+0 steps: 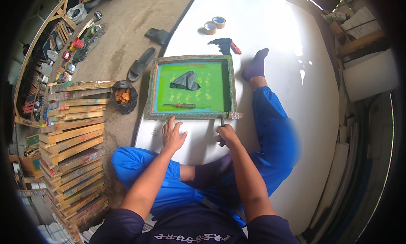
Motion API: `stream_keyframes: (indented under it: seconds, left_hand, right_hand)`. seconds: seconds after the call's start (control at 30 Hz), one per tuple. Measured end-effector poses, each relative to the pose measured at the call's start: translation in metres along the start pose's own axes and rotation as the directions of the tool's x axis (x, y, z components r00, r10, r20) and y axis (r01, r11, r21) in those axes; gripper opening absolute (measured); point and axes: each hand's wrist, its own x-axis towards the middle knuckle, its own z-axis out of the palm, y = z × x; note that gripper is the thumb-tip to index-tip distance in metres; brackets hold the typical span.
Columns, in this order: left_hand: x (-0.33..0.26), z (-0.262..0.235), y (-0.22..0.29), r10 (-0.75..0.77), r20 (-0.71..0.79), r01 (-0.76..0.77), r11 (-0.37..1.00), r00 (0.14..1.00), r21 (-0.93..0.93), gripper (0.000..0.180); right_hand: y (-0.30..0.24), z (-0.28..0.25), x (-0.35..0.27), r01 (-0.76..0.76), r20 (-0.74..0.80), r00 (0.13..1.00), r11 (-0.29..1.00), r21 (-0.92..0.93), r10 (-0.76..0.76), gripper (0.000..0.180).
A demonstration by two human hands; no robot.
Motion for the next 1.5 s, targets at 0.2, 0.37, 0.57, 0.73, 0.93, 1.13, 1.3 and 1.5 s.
stream_keyframes:
  seconds: [0.2, 0.37, 0.57, 0.73, 0.93, 1.13, 1.3, 1.5]
  left_hand:
    - [-0.003, 0.000, -0.003, -0.001, 0.004, 0.001, 1.000, 1.000, -0.031, 0.049]
    - [-0.003, -0.001, -0.003, 0.008, 0.003, -0.007, 0.999, 1.000, -0.051, 0.048]
    - [-0.004, 0.000, -0.008, 0.027, -0.005, -0.027, 0.998, 1.000, -0.065, 0.046]
    - [-0.005, 0.002, -0.009, 0.021, 0.004, -0.021, 0.997, 1.000, -0.080, 0.044]
    - [-0.005, 0.002, -0.008, 0.021, 0.004, -0.020, 0.996, 1.000, -0.089, 0.044]
    - [-0.005, 0.005, -0.011, 0.028, -0.002, -0.028, 0.995, 1.000, -0.100, 0.042]
    - [-0.005, 0.007, -0.008, 0.006, -0.006, -0.007, 0.997, 1.000, -0.082, 0.041]
    - [-0.003, 0.006, -0.006, -0.015, 0.013, 0.016, 0.997, 1.000, -0.079, 0.041]
  right_hand:
    - [-0.010, 0.006, 0.000, -0.055, -0.023, 0.998, 0.998, -0.037, 0.054, 0.027]
    - [-0.004, 0.010, 0.010, -0.087, -0.072, 0.994, 0.994, -0.066, 0.082, 0.026]
    - [-0.008, 0.012, 0.007, -0.091, -0.105, 0.991, 0.991, -0.102, 0.080, 0.023]
    - [-0.016, 0.016, 0.002, -0.120, -0.138, 0.985, 0.981, -0.152, 0.099, 0.023]
    - [-0.016, 0.023, 0.006, -0.137, -0.172, 0.978, 0.986, -0.095, 0.119, 0.022]
    - [-0.015, 0.032, -0.002, -0.142, -0.272, 0.957, 0.977, -0.160, 0.095, 0.016]
    - [-0.016, 0.030, -0.004, -0.135, -0.304, 0.950, 0.967, -0.217, 0.065, 0.016]
    - [-0.006, 0.026, 0.000, -0.079, -0.230, 0.972, 0.992, -0.097, 0.054, 0.013]
